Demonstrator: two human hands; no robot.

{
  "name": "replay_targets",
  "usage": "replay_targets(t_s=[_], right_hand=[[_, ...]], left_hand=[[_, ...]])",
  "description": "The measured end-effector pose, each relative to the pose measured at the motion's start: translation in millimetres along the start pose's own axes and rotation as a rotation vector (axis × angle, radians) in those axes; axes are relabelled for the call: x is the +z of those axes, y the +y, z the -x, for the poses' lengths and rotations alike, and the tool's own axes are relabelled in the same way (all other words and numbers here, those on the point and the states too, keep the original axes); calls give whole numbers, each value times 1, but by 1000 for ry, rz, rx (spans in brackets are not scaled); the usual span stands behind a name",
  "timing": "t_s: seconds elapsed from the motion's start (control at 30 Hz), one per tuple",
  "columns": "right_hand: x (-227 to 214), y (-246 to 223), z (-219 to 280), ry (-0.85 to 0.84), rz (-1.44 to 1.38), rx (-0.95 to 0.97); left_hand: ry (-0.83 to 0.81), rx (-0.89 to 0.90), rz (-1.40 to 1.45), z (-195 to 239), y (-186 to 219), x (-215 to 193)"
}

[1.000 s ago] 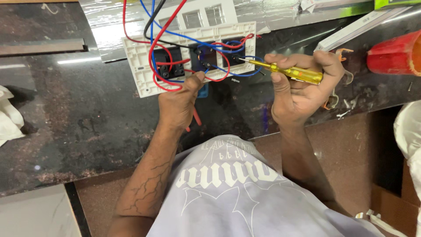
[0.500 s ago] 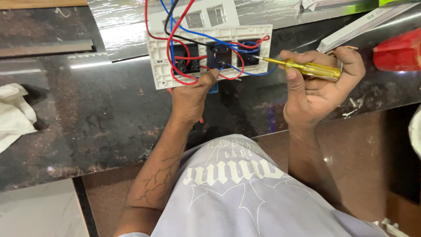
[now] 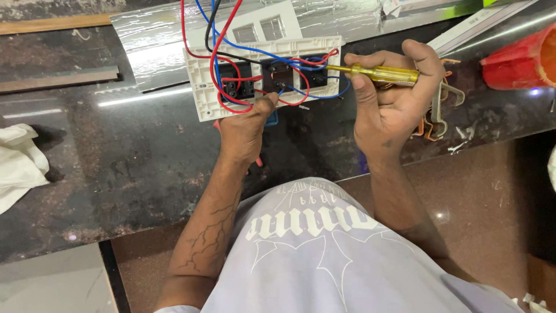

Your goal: The person wires and installs an electrical switchboard onto a wall. They connect wires to the back of the switch plate using a screwdriver, tuck the wires into the wall cavity, and then secure the switch plate to the wall by tightening screws.

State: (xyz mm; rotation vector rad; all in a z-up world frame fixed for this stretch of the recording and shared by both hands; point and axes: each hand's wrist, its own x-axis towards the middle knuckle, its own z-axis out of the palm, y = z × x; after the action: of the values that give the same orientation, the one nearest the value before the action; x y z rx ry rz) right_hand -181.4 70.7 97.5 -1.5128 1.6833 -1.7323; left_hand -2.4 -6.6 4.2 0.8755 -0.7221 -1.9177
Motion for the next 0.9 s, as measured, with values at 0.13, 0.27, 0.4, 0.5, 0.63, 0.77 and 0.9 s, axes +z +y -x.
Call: replay_targets(t_s=[0.13, 0.27, 0.4, 0.5, 0.63, 0.77, 0.9], right_hand=[[0, 0, -5, 3, -91, 68], [4, 0, -7, 38, -131, 137], [4, 1, -6, 50, -179, 165], [0, 3, -4, 37, -201, 176], [-7, 6, 0, 73, -234, 143], [-13, 8, 2, 110, -192, 147], [-16, 13, 0, 88, -192, 136]], left_hand=[[20, 61, -139, 2, 3, 2], [6, 59, -96, 1, -2, -4], [-26, 48, -61, 1, -6, -9], [-9, 33, -26, -1, -4, -2], [5, 119, -127, 2, -1, 4], [18, 161, -155, 3, -1, 4], [56, 145, -173, 4, -1, 4]])
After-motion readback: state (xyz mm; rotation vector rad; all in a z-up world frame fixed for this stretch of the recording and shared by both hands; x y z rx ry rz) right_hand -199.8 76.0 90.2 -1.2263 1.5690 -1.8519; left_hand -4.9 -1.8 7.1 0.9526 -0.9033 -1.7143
